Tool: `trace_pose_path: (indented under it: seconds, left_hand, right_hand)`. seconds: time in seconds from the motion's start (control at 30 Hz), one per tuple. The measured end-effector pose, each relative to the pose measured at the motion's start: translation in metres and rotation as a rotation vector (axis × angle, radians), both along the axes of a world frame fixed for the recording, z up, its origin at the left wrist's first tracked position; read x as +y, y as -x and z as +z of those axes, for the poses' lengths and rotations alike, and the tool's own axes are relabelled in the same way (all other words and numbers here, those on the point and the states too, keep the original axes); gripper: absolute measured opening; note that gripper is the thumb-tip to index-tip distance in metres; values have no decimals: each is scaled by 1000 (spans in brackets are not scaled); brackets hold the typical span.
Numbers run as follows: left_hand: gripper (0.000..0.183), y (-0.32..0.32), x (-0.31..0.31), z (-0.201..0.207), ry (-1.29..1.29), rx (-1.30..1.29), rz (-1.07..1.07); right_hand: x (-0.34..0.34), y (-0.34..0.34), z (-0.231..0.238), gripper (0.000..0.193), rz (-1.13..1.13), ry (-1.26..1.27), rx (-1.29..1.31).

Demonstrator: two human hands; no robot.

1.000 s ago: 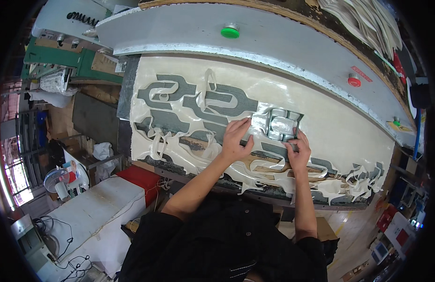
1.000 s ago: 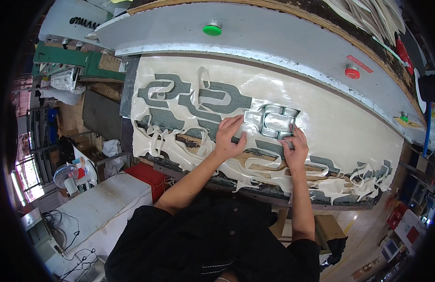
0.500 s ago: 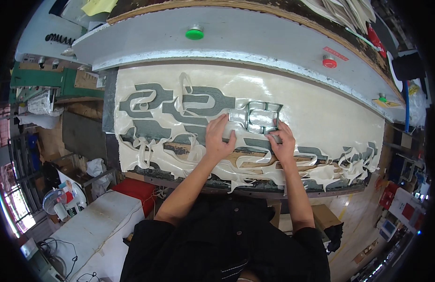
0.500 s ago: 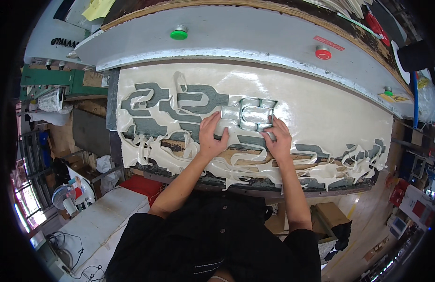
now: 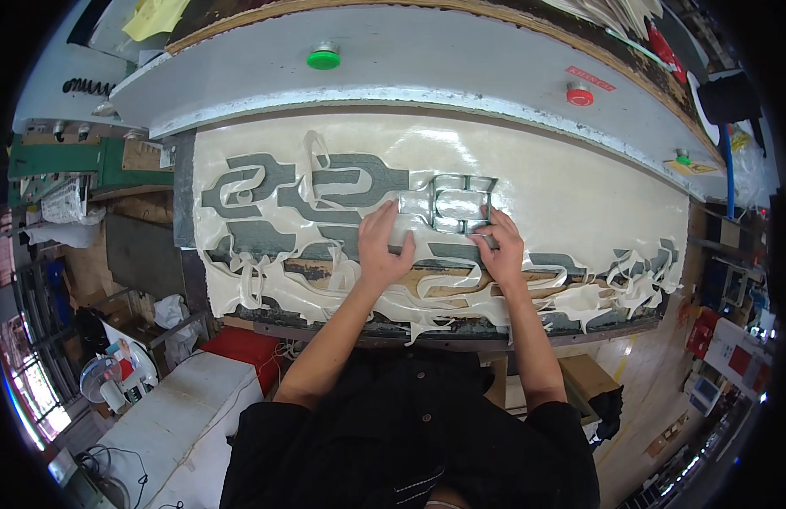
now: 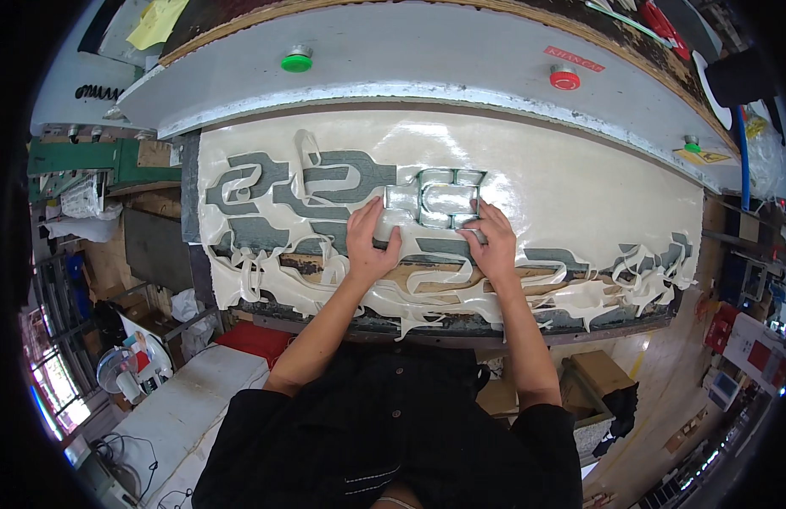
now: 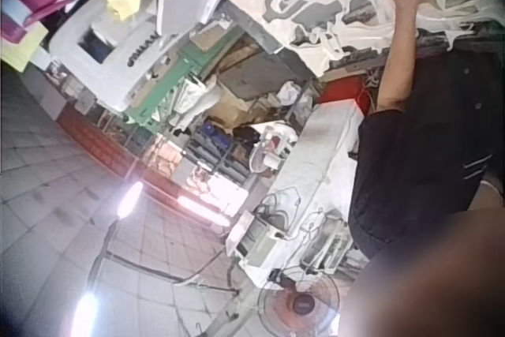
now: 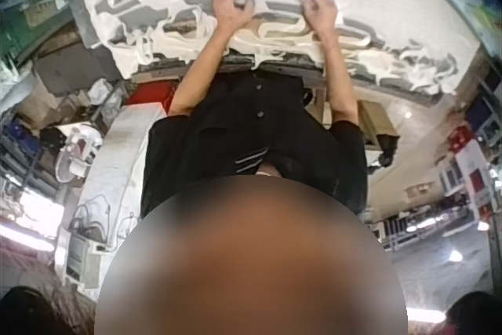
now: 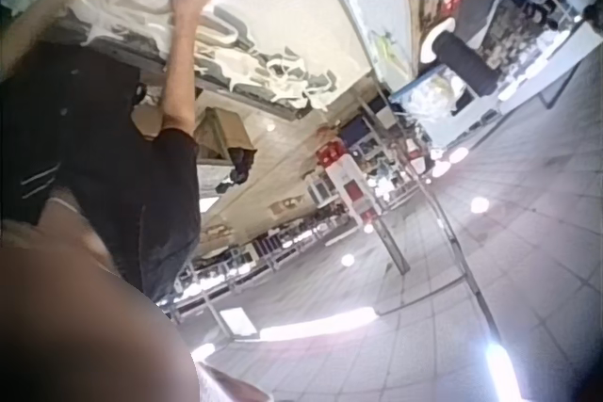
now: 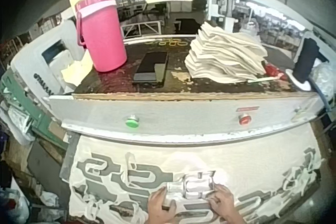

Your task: Using a handheld cutting die to manually cut out shoe components from a sheet of material.

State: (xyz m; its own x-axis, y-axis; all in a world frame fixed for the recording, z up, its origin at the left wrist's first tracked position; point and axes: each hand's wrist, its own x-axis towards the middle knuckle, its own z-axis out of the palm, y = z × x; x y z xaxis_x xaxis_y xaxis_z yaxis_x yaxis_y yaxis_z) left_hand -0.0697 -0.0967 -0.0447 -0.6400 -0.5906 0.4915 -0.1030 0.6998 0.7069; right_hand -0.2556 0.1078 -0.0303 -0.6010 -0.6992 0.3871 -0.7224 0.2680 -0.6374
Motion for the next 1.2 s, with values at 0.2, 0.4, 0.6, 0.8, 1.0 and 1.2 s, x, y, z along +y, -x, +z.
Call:
trace_pose_path:
  seconds: [0.2, 0.4, 0.6, 0.8, 1.0, 1.2]
  left_hand:
    - [64, -1, 2, 8, 35, -30, -31]
    - [66, 13, 7, 17, 53, -67, -66]
    - [66, 9, 7, 12, 26, -43, -70]
    - [67, -15, 7, 9, 20, -93, -33]
    - [68, -11, 4, 5, -5, -70, 10]
    - [70, -7, 4, 3, -8, -48, 19]
  right_hand:
    - [4, 0, -6, 22, 3, 30, -69]
    - [4, -2, -5, 27, -105, 52, 3]
    - [4, -1, -3, 28, -104, 62, 49]
    - [7, 0, -2, 20, 90, 15, 33]
    - [3, 0, 4, 17, 120, -8, 36]
    - [1, 2, 5, 17, 138, -28, 59]
